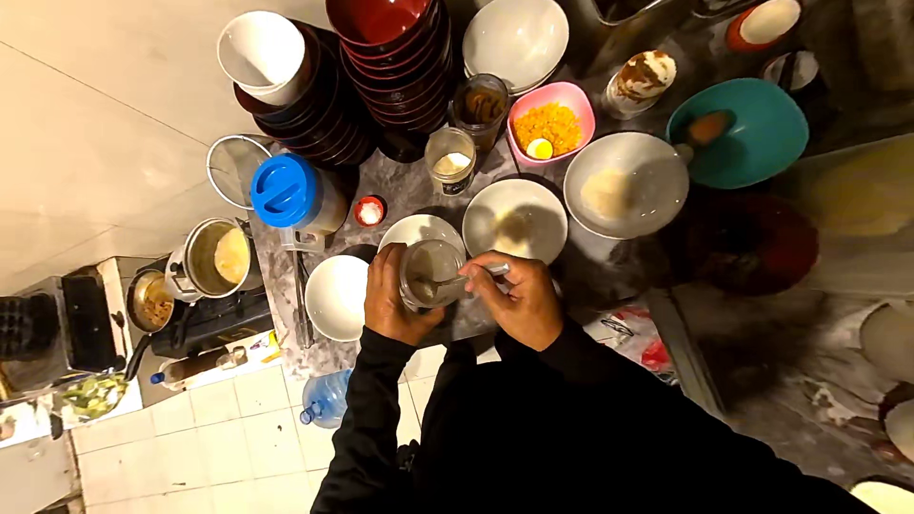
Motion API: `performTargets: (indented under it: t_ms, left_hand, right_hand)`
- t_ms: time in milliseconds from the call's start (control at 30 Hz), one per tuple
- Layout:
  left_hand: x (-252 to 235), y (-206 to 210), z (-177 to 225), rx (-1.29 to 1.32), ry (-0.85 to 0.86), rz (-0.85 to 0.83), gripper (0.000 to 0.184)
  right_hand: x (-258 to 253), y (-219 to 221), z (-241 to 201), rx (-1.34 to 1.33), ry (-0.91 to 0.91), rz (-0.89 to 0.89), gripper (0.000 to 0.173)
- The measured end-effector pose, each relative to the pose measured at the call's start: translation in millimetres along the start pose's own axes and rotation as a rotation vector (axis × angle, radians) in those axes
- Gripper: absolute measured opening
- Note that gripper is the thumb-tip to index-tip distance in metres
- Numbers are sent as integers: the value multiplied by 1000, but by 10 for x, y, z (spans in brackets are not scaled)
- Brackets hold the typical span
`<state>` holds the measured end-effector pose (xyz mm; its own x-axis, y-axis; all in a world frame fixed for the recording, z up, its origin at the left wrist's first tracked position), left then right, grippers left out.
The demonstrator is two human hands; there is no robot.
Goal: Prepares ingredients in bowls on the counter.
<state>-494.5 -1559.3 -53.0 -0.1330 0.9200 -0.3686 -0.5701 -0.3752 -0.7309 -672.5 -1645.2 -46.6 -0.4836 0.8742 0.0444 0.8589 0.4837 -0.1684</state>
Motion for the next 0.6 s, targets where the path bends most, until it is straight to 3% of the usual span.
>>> performTargets:
  t_ms: [100,400,600]
  left_hand:
    - [30,-48,-74,4,-34,8,104]
    - [114,-104,-310,54,-106,44,105]
    - [114,-172,-361,55,-103,49,105]
  right_hand:
    - [-60,-25,89,-87,112,35,16]
    - [-118,19,-11,-78,22,118,16]
    - [-178,50,5,-137,80,108,17]
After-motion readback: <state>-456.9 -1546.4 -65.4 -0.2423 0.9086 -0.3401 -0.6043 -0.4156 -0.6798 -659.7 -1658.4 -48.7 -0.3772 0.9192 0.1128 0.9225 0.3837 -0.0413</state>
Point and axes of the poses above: each hand's wrist, its own x-axis away from the middle knuckle, its own y-axis out of the palm, z = x × y, the point moved 7 cm from there along -x, towards the middle knuckle, and after that the axes turned 10 degrees about y, right-handed, at the moved point
